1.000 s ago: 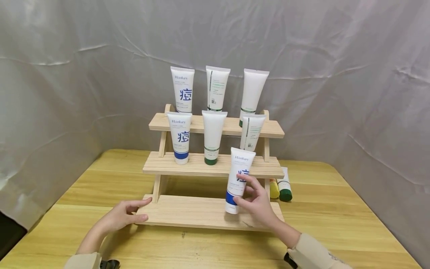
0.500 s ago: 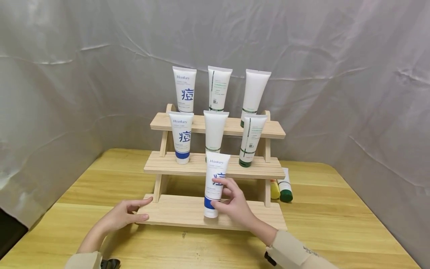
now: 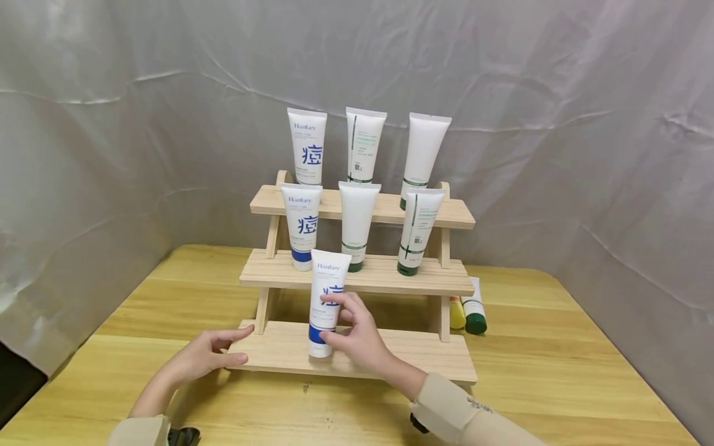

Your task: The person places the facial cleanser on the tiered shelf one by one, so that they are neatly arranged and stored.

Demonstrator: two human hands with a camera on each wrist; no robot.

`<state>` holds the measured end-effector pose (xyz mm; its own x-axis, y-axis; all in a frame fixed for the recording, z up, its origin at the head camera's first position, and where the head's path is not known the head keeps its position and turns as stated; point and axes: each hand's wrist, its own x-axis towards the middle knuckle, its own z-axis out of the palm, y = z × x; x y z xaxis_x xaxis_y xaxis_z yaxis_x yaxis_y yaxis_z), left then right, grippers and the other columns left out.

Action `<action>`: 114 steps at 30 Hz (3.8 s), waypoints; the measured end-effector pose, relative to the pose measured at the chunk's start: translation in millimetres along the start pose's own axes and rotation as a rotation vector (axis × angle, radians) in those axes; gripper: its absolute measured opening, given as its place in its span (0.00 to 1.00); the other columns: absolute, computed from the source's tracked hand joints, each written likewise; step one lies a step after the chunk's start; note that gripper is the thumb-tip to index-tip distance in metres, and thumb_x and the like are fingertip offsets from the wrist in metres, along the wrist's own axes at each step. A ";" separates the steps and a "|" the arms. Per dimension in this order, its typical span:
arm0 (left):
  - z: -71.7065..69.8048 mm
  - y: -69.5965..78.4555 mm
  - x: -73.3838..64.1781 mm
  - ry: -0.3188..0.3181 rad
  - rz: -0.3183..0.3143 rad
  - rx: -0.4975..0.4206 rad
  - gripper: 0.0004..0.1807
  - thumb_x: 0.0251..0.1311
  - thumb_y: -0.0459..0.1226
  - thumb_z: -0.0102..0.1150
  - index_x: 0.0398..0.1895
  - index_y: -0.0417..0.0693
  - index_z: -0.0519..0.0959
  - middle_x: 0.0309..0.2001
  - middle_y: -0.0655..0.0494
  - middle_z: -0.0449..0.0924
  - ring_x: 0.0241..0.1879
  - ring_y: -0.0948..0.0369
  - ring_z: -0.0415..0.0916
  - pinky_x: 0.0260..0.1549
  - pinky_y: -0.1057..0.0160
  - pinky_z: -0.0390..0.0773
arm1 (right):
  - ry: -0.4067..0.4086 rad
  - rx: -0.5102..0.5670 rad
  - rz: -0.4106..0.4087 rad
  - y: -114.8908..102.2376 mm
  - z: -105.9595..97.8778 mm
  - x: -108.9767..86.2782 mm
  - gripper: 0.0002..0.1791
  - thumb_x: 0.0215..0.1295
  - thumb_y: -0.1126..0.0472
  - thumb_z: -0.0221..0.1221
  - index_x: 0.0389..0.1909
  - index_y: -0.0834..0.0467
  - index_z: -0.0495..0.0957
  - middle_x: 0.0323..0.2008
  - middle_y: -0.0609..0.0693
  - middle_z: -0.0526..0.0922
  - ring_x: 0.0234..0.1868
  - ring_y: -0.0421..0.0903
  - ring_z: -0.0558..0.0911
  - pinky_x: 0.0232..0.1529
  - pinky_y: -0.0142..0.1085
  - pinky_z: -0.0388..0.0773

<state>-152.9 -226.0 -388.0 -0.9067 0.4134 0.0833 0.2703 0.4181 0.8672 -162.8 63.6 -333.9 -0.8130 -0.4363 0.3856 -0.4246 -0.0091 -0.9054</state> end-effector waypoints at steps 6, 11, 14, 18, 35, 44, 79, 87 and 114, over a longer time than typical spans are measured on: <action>0.1 0.0 -0.1 -0.004 0.007 -0.016 0.31 0.55 0.36 0.59 0.58 0.27 0.62 0.55 0.23 0.58 0.41 0.64 0.73 0.37 0.68 0.72 | -0.030 -0.055 -0.058 3.3 15.3 6.1 0.23 0.49 0.82 0.56 0.49 0.70 0.68 0.48 0.62 0.64 0.47 0.61 0.73 0.37 0.38 0.76; 1.1 2.0 0.2 0.000 -0.002 -0.017 0.31 0.55 0.37 0.59 0.58 0.27 0.63 0.55 0.22 0.59 0.40 0.62 0.74 0.36 0.67 0.72 | -0.040 -0.117 -0.097 10.3 25.6 12.6 0.22 0.48 0.83 0.56 0.46 0.69 0.71 0.51 0.62 0.65 0.49 0.58 0.71 0.38 0.36 0.75; 1.2 2.8 0.0 0.000 -0.004 -0.022 0.31 0.55 0.37 0.59 0.58 0.26 0.63 0.54 0.22 0.60 0.39 0.61 0.74 0.36 0.67 0.72 | -0.027 -0.139 -0.103 23.6 30.2 18.1 0.21 0.48 0.83 0.57 0.45 0.65 0.73 0.51 0.59 0.65 0.49 0.56 0.72 0.38 0.34 0.74; 0.8 2.2 -0.1 -0.002 -0.002 -0.025 0.31 0.55 0.37 0.59 0.58 0.26 0.63 0.53 0.22 0.61 0.39 0.62 0.74 0.36 0.67 0.73 | 0.004 -0.151 -0.123 37.9 34.3 23.8 0.21 0.47 0.81 0.58 0.42 0.62 0.73 0.51 0.56 0.66 0.49 0.54 0.72 0.36 0.33 0.75; 1.0 2.1 -0.4 -0.001 0.008 -0.035 0.30 0.55 0.36 0.59 0.58 0.26 0.63 0.53 0.23 0.61 0.38 0.64 0.74 0.36 0.68 0.72 | 0.000 -0.167 -0.306 49.5 44.7 21.5 0.12 0.46 0.82 0.59 0.27 0.66 0.71 0.50 0.62 0.67 0.49 0.58 0.72 0.36 0.33 0.75; 1.0 2.8 0.0 -0.002 0.004 -0.019 0.31 0.55 0.36 0.59 0.58 0.26 0.63 0.53 0.23 0.62 0.39 0.64 0.74 0.37 0.68 0.71 | 0.026 -0.129 -0.312 50.5 39.7 17.9 0.11 0.44 0.79 0.63 0.29 0.67 0.74 0.50 0.63 0.66 0.50 0.56 0.71 0.42 0.37 0.74; 1.6 2.3 0.4 0.013 0.010 0.032 0.30 0.54 0.37 0.60 0.57 0.27 0.64 0.55 0.22 0.59 0.41 0.58 0.73 0.37 0.68 0.71 | 0.021 -0.245 0.023 -10.2 -11.6 -13.9 0.04 0.57 0.71 0.57 0.33 0.69 0.75 0.31 0.56 0.80 0.34 0.46 0.76 0.33 0.35 0.73; 1.5 1.8 0.4 0.008 0.012 0.010 0.31 0.55 0.36 0.59 0.57 0.26 0.63 0.54 0.22 0.59 0.38 0.64 0.74 0.36 0.68 0.72 | 0.017 -0.209 0.009 17.9 -33.1 -20.6 0.06 0.58 0.69 0.57 0.37 0.66 0.73 0.33 0.60 0.78 0.34 0.44 0.76 0.30 0.35 0.74; 1.8 -0.5 0.9 -0.003 -0.019 -0.039 0.31 0.55 0.36 0.59 0.59 0.27 0.62 0.56 0.21 0.54 0.39 0.60 0.74 0.36 0.67 0.72 | 0.155 -0.225 0.012 27.7 -103.2 -52.6 0.07 0.57 0.70 0.57 0.36 0.70 0.73 0.33 0.58 0.77 0.33 0.41 0.76 0.32 0.33 0.74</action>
<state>-153.3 -224.4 -389.1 -0.9108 0.4078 0.0650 0.2399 0.3943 0.8871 -172.9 179.1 -360.9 -0.8625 -0.2917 0.4135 -0.4783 0.2031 -0.8544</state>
